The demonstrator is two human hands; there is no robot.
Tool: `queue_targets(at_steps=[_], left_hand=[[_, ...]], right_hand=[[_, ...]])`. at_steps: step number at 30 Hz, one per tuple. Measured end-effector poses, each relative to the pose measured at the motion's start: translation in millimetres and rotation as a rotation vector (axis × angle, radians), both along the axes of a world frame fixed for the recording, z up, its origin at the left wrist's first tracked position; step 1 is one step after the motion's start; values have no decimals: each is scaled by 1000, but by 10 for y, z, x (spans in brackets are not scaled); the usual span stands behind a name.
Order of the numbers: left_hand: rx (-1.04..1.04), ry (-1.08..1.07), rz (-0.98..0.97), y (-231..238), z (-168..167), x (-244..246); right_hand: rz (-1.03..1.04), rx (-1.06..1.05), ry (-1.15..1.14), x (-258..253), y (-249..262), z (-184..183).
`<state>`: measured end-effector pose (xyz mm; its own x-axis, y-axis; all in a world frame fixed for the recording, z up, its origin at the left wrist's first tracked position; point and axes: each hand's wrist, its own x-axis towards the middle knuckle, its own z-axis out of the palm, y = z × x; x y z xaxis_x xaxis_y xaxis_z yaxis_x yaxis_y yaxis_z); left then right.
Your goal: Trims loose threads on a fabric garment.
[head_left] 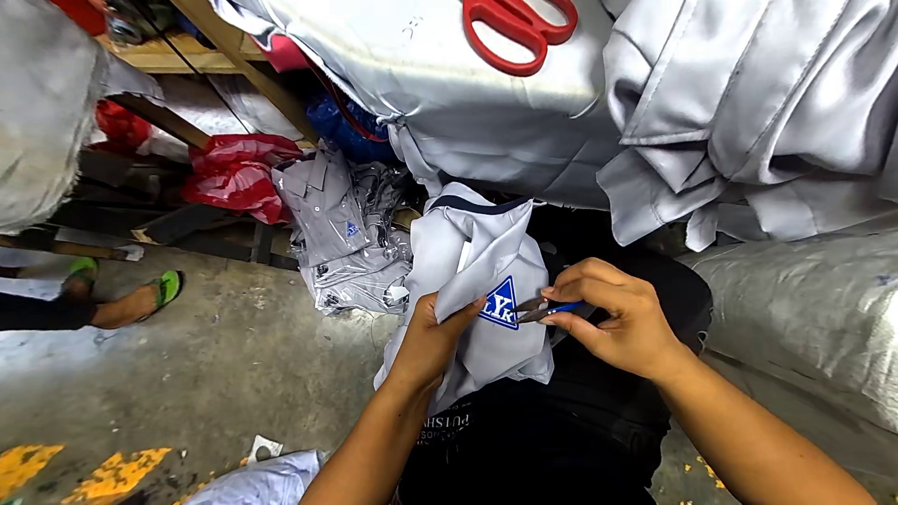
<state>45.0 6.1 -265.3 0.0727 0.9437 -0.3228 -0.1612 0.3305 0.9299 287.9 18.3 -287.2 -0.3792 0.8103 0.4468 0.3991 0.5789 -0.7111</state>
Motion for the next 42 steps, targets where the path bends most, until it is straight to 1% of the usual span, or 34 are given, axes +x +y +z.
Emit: queue_targets(at_steps=[2, 6, 9, 15, 18, 22, 24, 31, 42], left_hand=[[-5, 5, -17, 11, 2, -14], [-20, 14, -61, 20, -1, -27], [-13, 10, -80, 23, -16, -40], [-32, 3, -65, 17, -17, -36], [-37, 6, -57, 18, -18, -29], [-36, 16, -52, 31, -4, -41], [-38, 19, -59, 34, -3, -43], [-40, 28, -79, 46, 7, -36], [-51, 38, -187, 137, -32, -86]], right_hand=[[-4, -27, 13, -13, -11, -2], [42, 62, -68, -3, 3, 17], [93, 63, -81, 18, 44, 18], [128, 52, -96, 17, 67, 10], [132, 18, -95, 21, 57, 10], [137, -114, -29, 83, 41, 98], [123, -129, -25, 109, 46, 127], [159, -77, -131, 66, 111, 151], [280, 38, -279, 31, 259, 240]])
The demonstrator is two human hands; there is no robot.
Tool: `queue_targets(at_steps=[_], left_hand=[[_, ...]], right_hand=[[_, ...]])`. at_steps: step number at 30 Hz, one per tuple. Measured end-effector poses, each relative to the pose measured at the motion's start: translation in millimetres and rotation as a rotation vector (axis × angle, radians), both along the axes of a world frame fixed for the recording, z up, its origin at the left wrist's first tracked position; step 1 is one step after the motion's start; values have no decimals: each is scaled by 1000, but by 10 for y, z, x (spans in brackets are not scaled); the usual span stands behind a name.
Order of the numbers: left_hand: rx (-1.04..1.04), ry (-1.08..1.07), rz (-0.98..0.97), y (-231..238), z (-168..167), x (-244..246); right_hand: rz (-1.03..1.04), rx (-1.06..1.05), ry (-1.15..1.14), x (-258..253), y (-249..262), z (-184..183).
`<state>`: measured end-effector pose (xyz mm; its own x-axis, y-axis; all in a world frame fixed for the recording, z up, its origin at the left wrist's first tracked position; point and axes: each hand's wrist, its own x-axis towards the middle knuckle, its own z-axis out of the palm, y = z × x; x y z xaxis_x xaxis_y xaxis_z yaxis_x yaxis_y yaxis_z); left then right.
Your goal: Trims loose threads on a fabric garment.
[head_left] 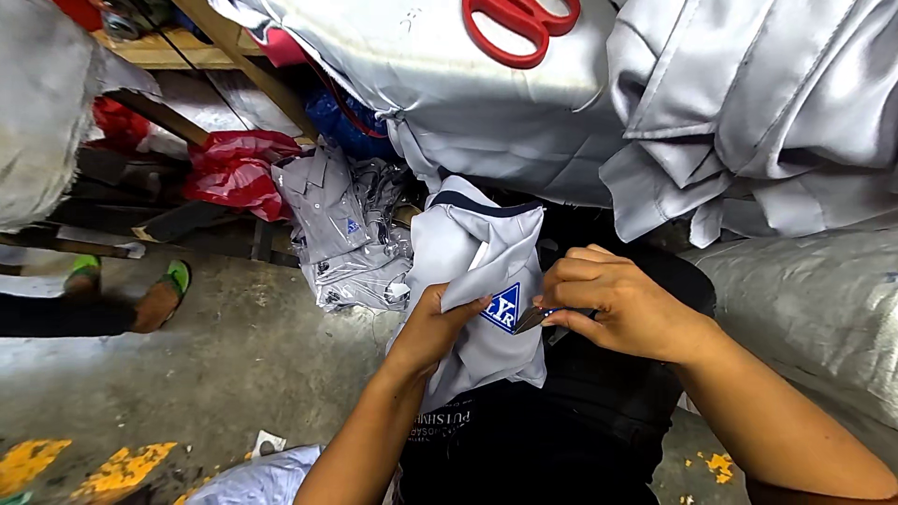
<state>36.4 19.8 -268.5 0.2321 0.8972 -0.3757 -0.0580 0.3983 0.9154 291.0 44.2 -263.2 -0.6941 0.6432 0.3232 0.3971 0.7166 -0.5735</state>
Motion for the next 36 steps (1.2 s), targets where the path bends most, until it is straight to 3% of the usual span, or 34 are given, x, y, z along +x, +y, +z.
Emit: queue_targets(at_steps=[18, 36], left_hand=[[17, 3, -126, 106, -65, -103], [-60, -68, -72, 92, -87, -104]], right_hand=[[98, 38, -49, -75, 128, 16], [116, -19, 56, -61, 179, -92]])
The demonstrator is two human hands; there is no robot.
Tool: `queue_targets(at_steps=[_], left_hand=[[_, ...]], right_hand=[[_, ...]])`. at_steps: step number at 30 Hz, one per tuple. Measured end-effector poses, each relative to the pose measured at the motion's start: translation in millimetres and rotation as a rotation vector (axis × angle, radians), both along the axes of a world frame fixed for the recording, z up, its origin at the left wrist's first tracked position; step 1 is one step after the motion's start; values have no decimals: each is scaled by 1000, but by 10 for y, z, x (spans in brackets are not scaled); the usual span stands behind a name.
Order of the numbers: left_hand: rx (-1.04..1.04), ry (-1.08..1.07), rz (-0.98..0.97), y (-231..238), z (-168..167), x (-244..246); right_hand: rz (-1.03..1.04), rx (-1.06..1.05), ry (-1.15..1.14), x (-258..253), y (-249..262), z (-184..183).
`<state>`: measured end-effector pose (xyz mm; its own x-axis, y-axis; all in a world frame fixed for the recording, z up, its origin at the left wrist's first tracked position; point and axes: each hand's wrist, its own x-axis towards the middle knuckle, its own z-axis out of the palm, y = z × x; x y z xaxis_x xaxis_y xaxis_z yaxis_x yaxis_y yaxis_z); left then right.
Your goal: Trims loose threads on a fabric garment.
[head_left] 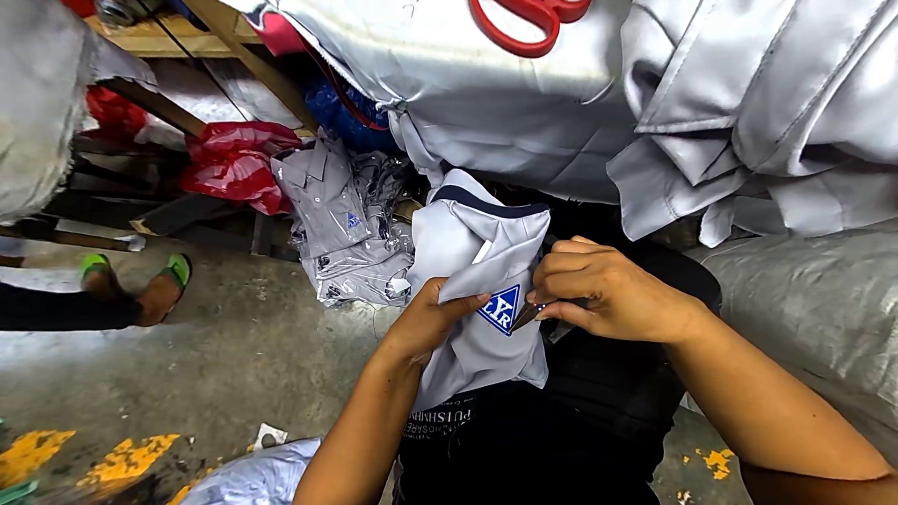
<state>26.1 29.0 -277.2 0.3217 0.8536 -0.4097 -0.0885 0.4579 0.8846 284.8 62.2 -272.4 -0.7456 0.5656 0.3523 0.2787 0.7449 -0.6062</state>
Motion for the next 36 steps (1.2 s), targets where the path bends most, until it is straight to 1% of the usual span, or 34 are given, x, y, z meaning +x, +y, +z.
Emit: queue_targets(at_steps=[14, 22, 27, 29, 32, 34, 36], left_hand=[[-52, -9, 48, -40, 16, 17], [-41, -14, 59, -47, 18, 30], [-43, -18, 54, -40, 19, 32], [-63, -19, 79, -47, 30, 38], [-105, 94, 84, -64, 61, -13], [-91, 162, 104, -101, 40, -132], [-113, 87, 262, -161, 63, -207]], right_hand=[[-15, -25, 27, 13, -33, -28], [-26, -56, 31, 37, -29, -21], [-16, -39, 30, 23, -30, -27], [-23, -33, 20, 21, -34, -28], [-94, -21, -12, 55, -55, -12], [-200, -9, 5, 98, -98, 8], [-357, -17, 86, 129, -168, 32]])
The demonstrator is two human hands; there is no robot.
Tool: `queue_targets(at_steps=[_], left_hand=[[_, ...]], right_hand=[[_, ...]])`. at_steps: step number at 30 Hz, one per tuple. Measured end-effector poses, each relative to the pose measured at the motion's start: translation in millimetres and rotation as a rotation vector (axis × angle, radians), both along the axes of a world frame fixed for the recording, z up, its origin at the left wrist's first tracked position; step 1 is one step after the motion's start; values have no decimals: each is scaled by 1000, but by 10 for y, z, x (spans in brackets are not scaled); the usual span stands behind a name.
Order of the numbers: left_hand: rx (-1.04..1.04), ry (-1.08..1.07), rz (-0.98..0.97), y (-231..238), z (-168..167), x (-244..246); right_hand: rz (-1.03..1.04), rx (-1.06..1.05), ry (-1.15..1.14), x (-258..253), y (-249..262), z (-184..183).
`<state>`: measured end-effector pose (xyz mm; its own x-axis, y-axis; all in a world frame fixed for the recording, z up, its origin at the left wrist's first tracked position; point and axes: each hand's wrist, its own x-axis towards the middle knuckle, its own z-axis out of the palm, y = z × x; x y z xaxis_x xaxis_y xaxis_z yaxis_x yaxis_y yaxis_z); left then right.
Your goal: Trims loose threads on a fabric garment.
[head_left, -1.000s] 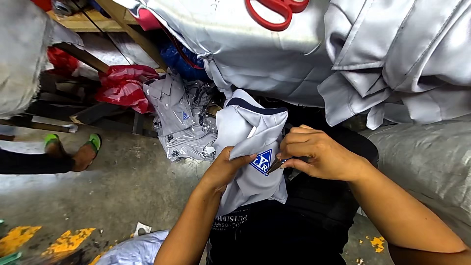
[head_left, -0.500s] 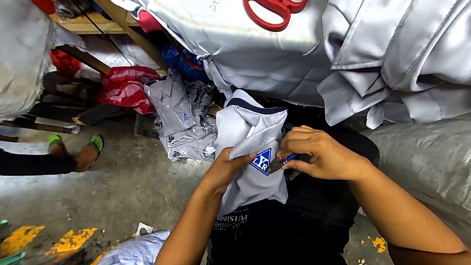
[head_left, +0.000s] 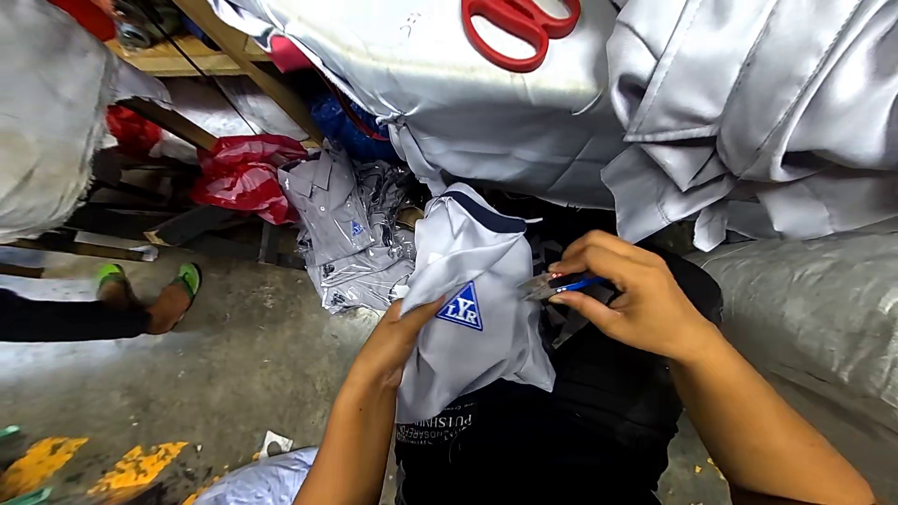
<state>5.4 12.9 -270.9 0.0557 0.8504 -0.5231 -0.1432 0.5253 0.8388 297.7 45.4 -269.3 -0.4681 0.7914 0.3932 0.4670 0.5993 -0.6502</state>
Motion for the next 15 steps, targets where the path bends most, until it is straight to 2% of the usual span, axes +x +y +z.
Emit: queue_targets(at_steps=[2, 4, 7, 9, 12, 15], left_hand=[[17, -131, 201, -48, 85, 44], [104, -226, 290, -76, 233, 209], [291, -286, 319, -89, 457, 600], [429, -326, 278, -69, 458, 812], [448, -397, 190, -51, 320, 974], [324, -415, 172, -103, 179, 989]], right_hand=[[-150, -24, 129, 4, -92, 25], [-256, -66, 280, -22, -185, 88], [-293, -58, 523, -96, -302, 301], [-276, -27, 630, -134, -373, 437], [-275, -2, 594, -127, -416, 416], [-357, 62, 382, -51, -378, 203]])
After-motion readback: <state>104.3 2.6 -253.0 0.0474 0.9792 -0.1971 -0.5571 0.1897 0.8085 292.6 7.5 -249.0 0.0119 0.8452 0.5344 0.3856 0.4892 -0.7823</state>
